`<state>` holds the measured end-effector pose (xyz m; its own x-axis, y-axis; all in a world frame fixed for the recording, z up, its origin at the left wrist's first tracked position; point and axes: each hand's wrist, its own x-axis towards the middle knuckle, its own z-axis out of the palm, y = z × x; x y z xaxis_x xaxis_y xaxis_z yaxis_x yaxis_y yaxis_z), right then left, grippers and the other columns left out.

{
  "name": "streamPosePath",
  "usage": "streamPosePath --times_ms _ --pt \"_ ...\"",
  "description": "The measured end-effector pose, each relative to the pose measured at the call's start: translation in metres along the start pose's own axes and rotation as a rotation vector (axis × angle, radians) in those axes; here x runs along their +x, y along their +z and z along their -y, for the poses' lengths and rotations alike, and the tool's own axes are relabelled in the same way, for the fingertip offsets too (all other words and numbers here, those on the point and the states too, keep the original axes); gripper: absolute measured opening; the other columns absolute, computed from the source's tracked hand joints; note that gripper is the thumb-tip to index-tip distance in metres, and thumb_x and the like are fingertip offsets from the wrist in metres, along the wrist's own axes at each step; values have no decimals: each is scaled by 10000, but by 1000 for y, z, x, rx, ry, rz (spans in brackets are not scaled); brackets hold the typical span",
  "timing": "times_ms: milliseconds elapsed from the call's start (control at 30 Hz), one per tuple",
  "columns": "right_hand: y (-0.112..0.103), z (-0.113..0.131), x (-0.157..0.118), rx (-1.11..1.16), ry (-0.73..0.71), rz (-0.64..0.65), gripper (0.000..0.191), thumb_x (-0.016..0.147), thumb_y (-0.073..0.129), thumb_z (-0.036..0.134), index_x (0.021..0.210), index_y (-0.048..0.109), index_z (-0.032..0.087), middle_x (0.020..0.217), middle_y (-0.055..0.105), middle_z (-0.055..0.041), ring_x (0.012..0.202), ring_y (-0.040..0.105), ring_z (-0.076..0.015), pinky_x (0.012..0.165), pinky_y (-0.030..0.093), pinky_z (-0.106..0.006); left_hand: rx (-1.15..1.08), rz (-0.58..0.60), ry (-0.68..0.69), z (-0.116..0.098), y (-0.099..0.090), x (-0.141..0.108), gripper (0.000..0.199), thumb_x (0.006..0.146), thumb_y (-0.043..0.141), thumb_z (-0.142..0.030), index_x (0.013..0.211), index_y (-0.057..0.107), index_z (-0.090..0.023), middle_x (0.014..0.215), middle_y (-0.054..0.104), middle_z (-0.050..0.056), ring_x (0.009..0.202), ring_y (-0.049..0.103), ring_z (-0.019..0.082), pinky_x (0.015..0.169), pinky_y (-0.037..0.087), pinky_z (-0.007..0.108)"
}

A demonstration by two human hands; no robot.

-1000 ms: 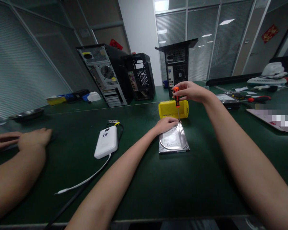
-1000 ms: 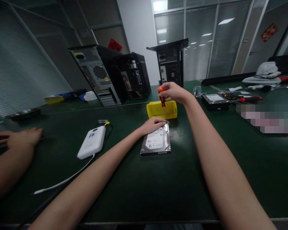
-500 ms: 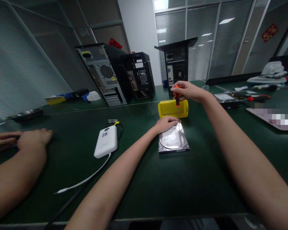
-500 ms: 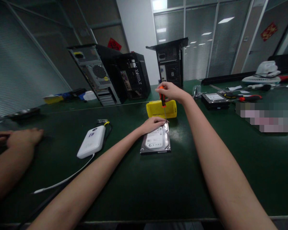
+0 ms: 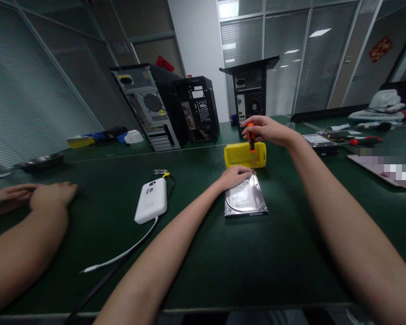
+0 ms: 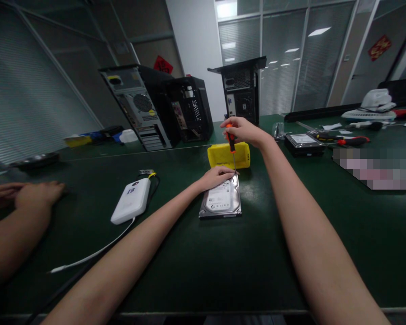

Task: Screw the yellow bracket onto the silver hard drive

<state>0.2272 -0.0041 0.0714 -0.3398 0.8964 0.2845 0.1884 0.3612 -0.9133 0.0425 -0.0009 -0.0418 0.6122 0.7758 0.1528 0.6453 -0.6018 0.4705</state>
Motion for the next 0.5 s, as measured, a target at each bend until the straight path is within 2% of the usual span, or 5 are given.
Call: streamPosePath --times_ms 333,500 --pt "-1 -2 1 -27 -9 20 160 860 476 137 994 557 174 984 619 -73 783 585 -111 643 504 -234 -7 5 10 0 0 0 384 862 450 -422 1112 672 -233 1134 673 19 1020 605 192 866 452 258" --pt "0 0 -1 -15 -36 77 151 861 473 142 992 543 173 1012 616 -77 813 593 -120 675 518 -254 -9 -8 3 1 2 1 386 862 448 -424 1114 670 -235 1127 676 16 1014 609 187 869 451 255"
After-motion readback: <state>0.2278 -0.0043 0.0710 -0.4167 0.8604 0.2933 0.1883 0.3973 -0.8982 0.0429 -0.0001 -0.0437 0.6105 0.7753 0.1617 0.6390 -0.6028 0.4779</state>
